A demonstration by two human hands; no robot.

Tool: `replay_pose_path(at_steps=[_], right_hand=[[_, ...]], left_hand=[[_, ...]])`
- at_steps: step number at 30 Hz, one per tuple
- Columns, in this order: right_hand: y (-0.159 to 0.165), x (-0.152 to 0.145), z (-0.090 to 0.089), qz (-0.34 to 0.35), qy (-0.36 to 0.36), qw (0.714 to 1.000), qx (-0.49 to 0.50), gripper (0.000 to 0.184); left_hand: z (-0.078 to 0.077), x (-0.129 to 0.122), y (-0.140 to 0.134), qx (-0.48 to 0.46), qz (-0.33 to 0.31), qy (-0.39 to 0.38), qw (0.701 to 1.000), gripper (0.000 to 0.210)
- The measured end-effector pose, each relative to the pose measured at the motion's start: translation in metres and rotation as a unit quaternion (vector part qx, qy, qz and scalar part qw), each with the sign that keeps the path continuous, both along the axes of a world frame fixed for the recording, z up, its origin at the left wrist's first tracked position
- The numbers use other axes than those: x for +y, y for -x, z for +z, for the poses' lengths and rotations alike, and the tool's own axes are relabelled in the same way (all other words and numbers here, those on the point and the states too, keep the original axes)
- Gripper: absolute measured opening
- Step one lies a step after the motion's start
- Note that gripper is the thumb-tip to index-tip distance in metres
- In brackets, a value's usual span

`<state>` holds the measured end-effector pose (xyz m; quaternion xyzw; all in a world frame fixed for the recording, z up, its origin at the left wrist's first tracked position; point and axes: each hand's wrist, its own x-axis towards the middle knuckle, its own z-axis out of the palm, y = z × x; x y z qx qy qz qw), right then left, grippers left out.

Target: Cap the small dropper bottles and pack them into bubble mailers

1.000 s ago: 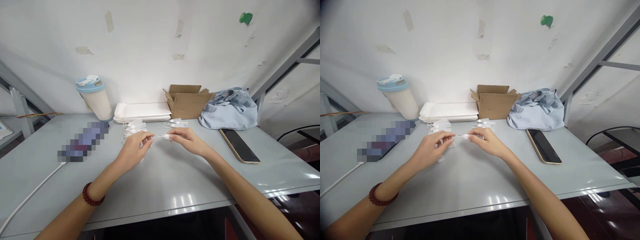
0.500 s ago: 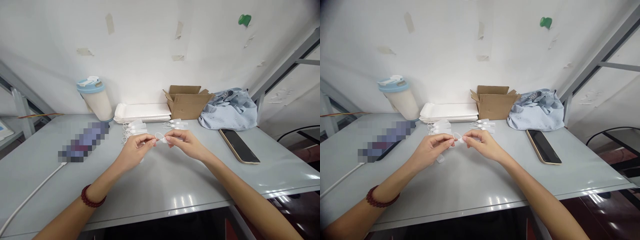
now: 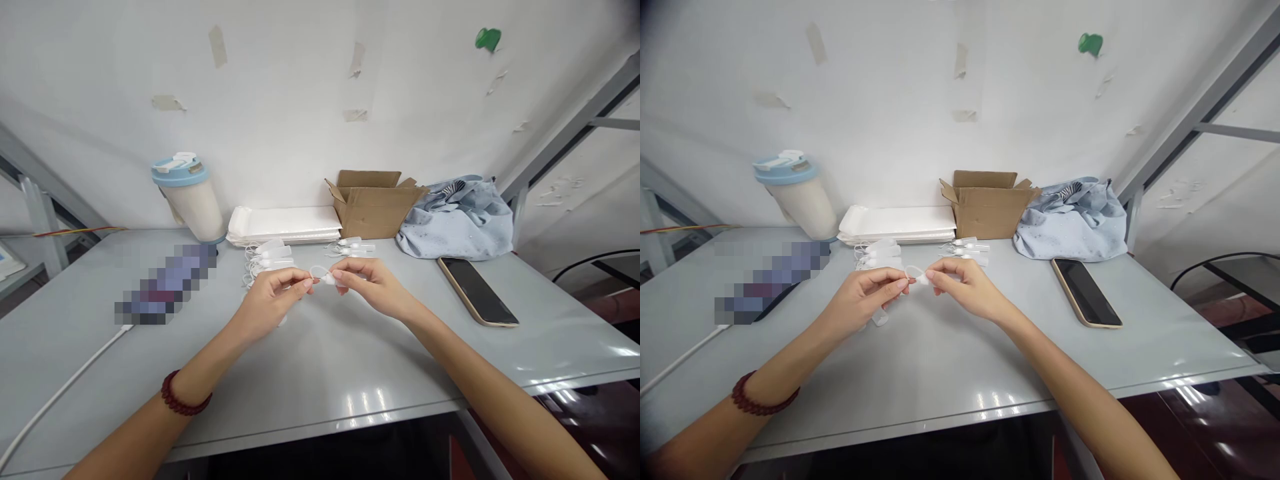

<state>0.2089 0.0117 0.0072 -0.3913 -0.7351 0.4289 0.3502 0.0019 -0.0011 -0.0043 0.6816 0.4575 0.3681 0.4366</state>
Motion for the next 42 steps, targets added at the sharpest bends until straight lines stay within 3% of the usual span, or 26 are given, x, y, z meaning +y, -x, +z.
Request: replay_pose_path(at_steps=[10, 20, 42], right_hand=[[0.0, 0.001, 0.0, 0.004, -0.008, 1.0, -0.011, 0.023], [-0.001, 0.0, -0.002, 0.006, -0.003, 0.999, -0.045, 0.022], [0.006, -0.002, -0.013, 0.031, 0.027, 0.998, -0.037, 0.02]], left_hand=[[-0.002, -0.002, 0.002, -0.018, -0.002, 0.032, 0.999, 0.024], [-0.002, -0.005, -0.003, 0.032, -0.014, -0.04, 0.999, 0.021], [-0.01, -0.012, -0.011, 0.043, -0.041, -0.028, 0.998, 0.022]])
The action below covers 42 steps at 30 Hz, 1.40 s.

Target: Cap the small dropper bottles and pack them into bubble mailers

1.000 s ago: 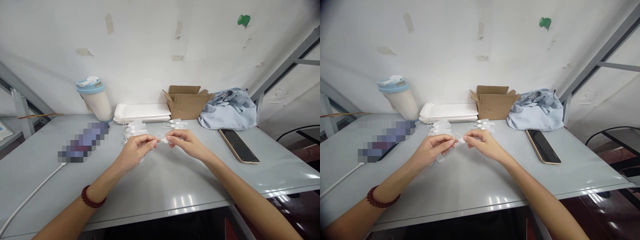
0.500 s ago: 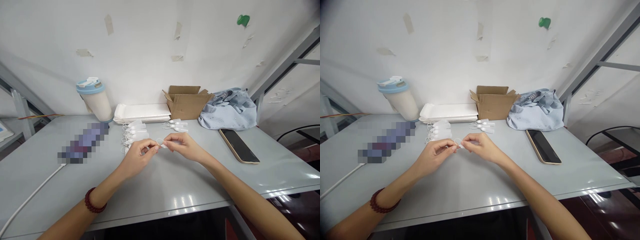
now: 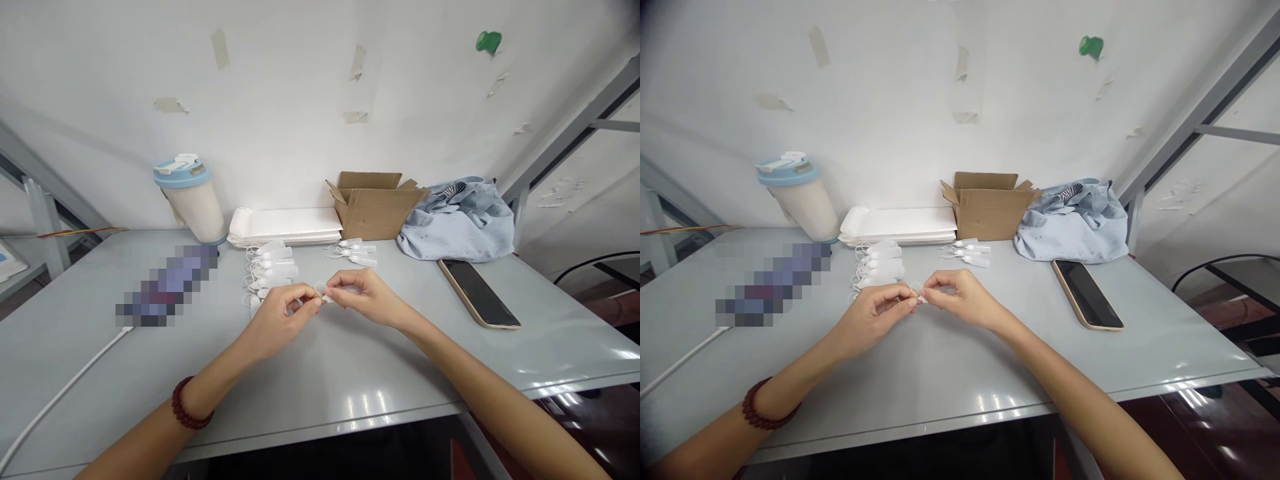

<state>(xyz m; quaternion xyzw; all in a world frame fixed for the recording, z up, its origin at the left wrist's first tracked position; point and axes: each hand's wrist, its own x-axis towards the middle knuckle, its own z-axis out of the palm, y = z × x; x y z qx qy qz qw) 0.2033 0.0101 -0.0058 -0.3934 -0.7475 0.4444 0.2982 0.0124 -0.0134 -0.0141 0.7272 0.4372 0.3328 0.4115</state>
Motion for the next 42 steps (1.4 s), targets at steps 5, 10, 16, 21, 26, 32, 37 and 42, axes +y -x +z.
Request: replay_pose_path(at_steps=[5, 10, 16, 21, 26, 32, 37, 42], right_hand=[[0.001, 0.0, -0.001, -0.009, -0.018, 1.0, 0.0, 0.021], [0.0, 0.002, 0.001, -0.006, -0.044, 0.999, -0.019, 0.025], [-0.01, 0.013, 0.001, -0.047, -0.116, 0.991, -0.053, 0.03], [-0.033, 0.037, -0.009, -0.151, -0.227, 0.951, -0.148, 0.032], [-0.05, 0.053, -0.022, -0.149, -0.267, 0.902, -0.305, 0.021], [-0.056, 0.058, -0.028, -0.147, -0.241, 0.861, -0.423, 0.03], [-0.056, 0.059, -0.025, -0.154, -0.206, 0.861, -0.438, 0.029], [-0.054, 0.058, -0.027, -0.132, -0.2, 0.873, -0.425, 0.024]], left_hand=[[0.003, 0.003, 0.002, 0.037, -0.011, -0.017, 0.999, 0.024], [0.008, 0.007, 0.007, 0.067, 0.01, -0.019, 0.998, 0.029], [0.016, 0.017, 0.02, 0.064, 0.078, -0.05, 0.994, 0.03], [0.026, 0.03, 0.045, 0.05, 0.248, -0.087, 0.963, 0.029], [0.023, 0.044, 0.063, 0.107, 0.264, -0.09, 0.954, 0.027], [0.012, 0.054, 0.07, 0.178, 0.241, -0.07, 0.951, 0.031], [0.011, 0.054, 0.07, 0.191, 0.288, -0.061, 0.936, 0.03], [0.014, 0.048, 0.066, 0.187, 0.341, -0.107, 0.915, 0.03]])
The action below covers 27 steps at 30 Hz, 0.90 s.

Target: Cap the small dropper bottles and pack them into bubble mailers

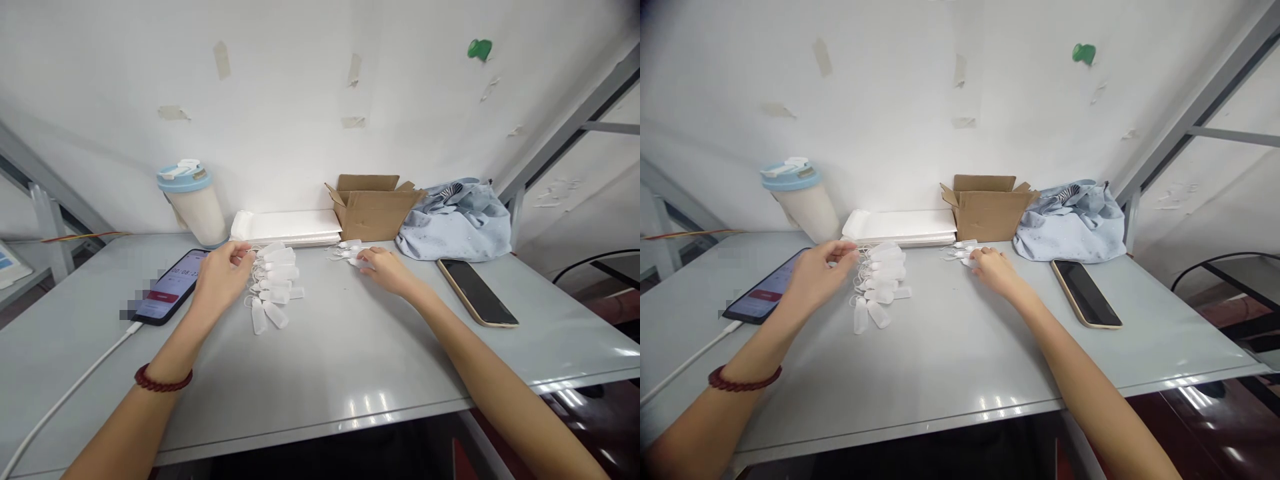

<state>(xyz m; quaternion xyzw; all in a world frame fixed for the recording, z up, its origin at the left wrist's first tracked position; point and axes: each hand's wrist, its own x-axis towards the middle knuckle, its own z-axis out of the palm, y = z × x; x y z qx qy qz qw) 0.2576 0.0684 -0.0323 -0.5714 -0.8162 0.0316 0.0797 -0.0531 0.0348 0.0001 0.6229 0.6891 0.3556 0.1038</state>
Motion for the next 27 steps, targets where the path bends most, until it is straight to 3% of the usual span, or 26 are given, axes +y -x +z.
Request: replay_pose_path(at_steps=[6, 13, 19, 27], right_hand=[[0.009, -0.006, -0.001, 0.035, 0.004, 0.999, 0.032, 0.022], [0.024, -0.024, 0.019, 0.093, 0.001, 0.971, 0.221, 0.024], [0.033, -0.037, 0.034, 0.058, 0.074, 0.926, 0.367, 0.027], [0.036, -0.044, 0.042, 0.06, 0.141, 0.86, 0.488, 0.022]], left_hand=[[-0.001, -0.018, -0.026, -0.01, -0.063, -0.062, 0.996, 0.024], [-0.018, -0.034, -0.053, 0.06, -0.203, -0.109, 0.971, 0.021], [-0.02, -0.037, -0.053, 0.044, -0.207, -0.093, 0.973, 0.021], [-0.012, -0.038, -0.055, -0.05, -0.192, 0.003, 0.98, 0.031]])
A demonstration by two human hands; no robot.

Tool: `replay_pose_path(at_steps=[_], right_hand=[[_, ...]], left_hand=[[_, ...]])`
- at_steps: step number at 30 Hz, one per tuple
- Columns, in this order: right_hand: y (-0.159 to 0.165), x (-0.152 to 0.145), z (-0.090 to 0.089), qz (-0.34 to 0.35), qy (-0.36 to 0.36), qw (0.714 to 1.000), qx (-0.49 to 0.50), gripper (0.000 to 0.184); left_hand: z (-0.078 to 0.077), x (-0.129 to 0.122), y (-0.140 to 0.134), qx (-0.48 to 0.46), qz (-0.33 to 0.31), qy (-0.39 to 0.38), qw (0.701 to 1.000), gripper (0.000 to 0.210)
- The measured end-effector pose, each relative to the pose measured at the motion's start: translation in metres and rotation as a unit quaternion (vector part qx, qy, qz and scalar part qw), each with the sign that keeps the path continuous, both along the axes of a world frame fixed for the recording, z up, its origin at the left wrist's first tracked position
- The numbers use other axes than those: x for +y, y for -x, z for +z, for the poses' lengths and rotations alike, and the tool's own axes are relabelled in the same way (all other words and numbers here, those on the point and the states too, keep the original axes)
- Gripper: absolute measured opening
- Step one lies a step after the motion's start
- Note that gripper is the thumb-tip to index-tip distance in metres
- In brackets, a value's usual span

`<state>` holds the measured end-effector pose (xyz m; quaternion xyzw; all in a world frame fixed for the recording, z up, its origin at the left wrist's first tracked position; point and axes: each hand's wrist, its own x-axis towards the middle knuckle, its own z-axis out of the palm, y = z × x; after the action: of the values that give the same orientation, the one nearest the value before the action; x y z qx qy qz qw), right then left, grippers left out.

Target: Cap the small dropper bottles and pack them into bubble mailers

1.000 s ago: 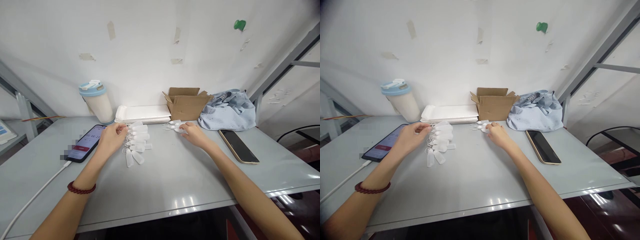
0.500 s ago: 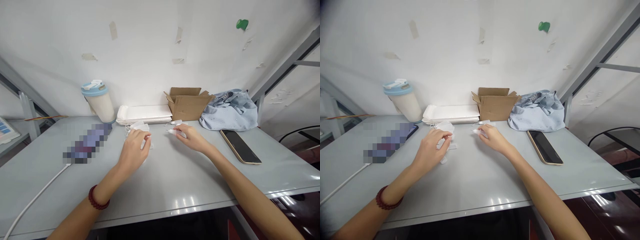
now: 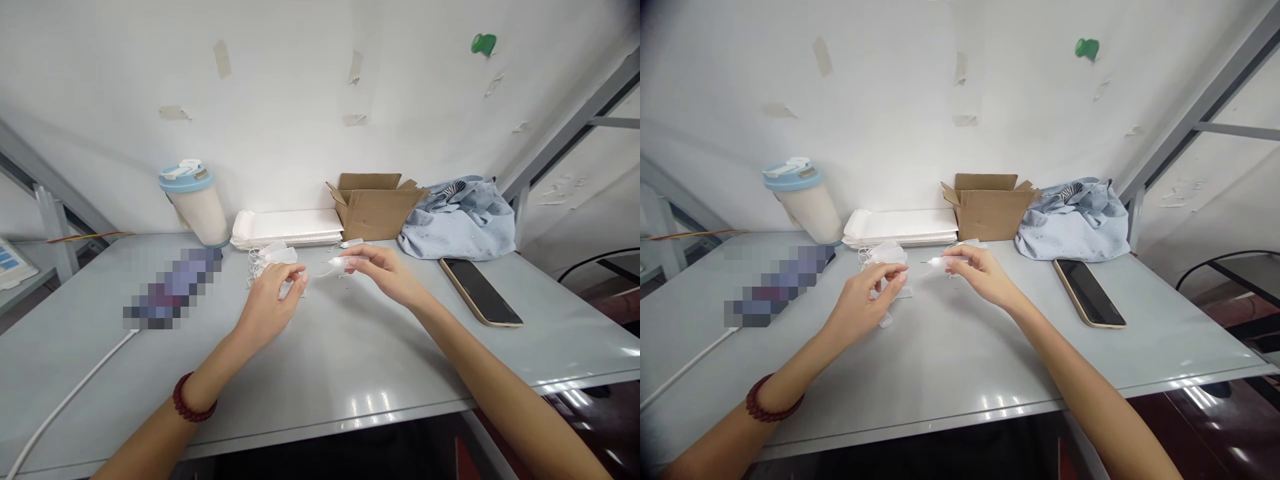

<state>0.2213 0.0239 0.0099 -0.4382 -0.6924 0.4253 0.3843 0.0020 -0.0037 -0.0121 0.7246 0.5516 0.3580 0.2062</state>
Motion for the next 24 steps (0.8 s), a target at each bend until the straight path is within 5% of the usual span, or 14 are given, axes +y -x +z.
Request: replay_pose_path(at_steps=[24], right_hand=[[0.0049, -0.0051, -0.0051, 0.01, -0.047, 0.999, 0.006, 0.019]], left_hand=[[0.0069, -0.0004, 0.0016, -0.077, 0.001, 0.073, 0.994, 0.024]])
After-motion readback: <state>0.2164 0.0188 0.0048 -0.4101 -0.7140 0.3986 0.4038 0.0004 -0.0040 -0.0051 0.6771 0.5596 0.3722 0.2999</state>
